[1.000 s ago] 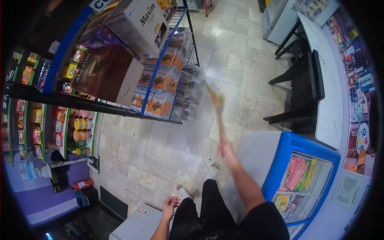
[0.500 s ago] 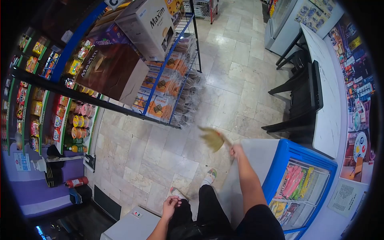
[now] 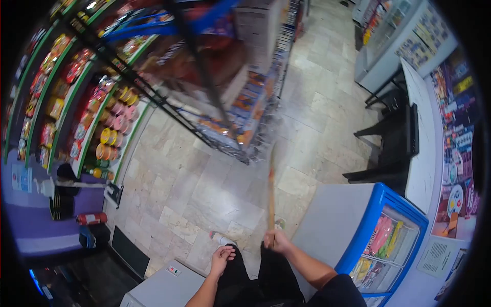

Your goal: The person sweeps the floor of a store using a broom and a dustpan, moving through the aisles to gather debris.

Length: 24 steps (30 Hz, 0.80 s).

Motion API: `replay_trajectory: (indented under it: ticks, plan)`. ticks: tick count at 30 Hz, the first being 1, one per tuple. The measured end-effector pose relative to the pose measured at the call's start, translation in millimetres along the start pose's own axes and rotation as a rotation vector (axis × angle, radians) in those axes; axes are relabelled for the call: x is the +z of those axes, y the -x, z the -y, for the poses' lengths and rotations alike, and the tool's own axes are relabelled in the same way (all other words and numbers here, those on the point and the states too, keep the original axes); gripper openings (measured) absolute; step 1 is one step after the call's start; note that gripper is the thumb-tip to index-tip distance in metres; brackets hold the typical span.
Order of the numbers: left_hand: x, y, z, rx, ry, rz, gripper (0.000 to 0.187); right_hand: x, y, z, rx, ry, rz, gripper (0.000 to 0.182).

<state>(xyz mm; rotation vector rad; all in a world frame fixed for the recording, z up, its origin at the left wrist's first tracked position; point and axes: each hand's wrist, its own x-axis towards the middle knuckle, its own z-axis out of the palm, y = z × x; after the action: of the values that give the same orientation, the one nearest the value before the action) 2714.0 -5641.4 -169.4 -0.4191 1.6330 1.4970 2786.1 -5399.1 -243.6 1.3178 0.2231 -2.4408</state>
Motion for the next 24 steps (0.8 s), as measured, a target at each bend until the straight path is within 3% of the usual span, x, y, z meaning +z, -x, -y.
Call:
replay_trajectory:
  ticks: [3, 6, 8, 13, 15, 16, 19, 20, 22, 24]
  plan:
    - [-48, -3, -9, 0.039, 0.035, 0.013, 0.018, 64, 15, -73, 0.393, 0.029, 0.114, 0.015]
    - [-110, 0, -11, 0.08, 0.142, 0.001, 0.018, 121, -26, -140, 0.834, 0.106, 0.216, 0.009]
    - [-159, 7, -17, 0.091, 0.163, -0.048, 0.017, 174, -57, -196, 0.839, 0.281, 0.051, 0.005]
    - [-279, 33, -12, 0.153, 0.133, -0.344, 0.018, 256, -168, -323, 0.759, 0.634, 0.188, 0.014]
    - [-318, 40, -8, 0.229, 0.067, -0.46, 0.017, 264, -224, -343, 0.83, 0.702, 0.123, 0.013]
    - [-332, 44, -13, 0.211, 0.177, -0.482, 0.017, 266, -256, -350, 0.863, 0.735, 0.088, 0.012]
    - [-360, 54, -24, 0.183, 0.384, -0.547, 0.015, 275, -336, -291, 0.479, 1.053, -0.038, 0.02]
    - [-365, 54, -24, 0.182, 0.4, -0.547, 0.014, 265, -368, -258, 0.203, 1.133, -0.029, 0.022]
    - [-368, 53, -24, 0.182, 0.436, -0.553, 0.014, 236, -479, -160, 0.162, 1.105, -0.215, 0.023]
    - [-368, 46, -15, 0.149, 0.485, -0.561, 0.014, 298, -455, -80, -0.004, 1.011, -0.277, 0.018]
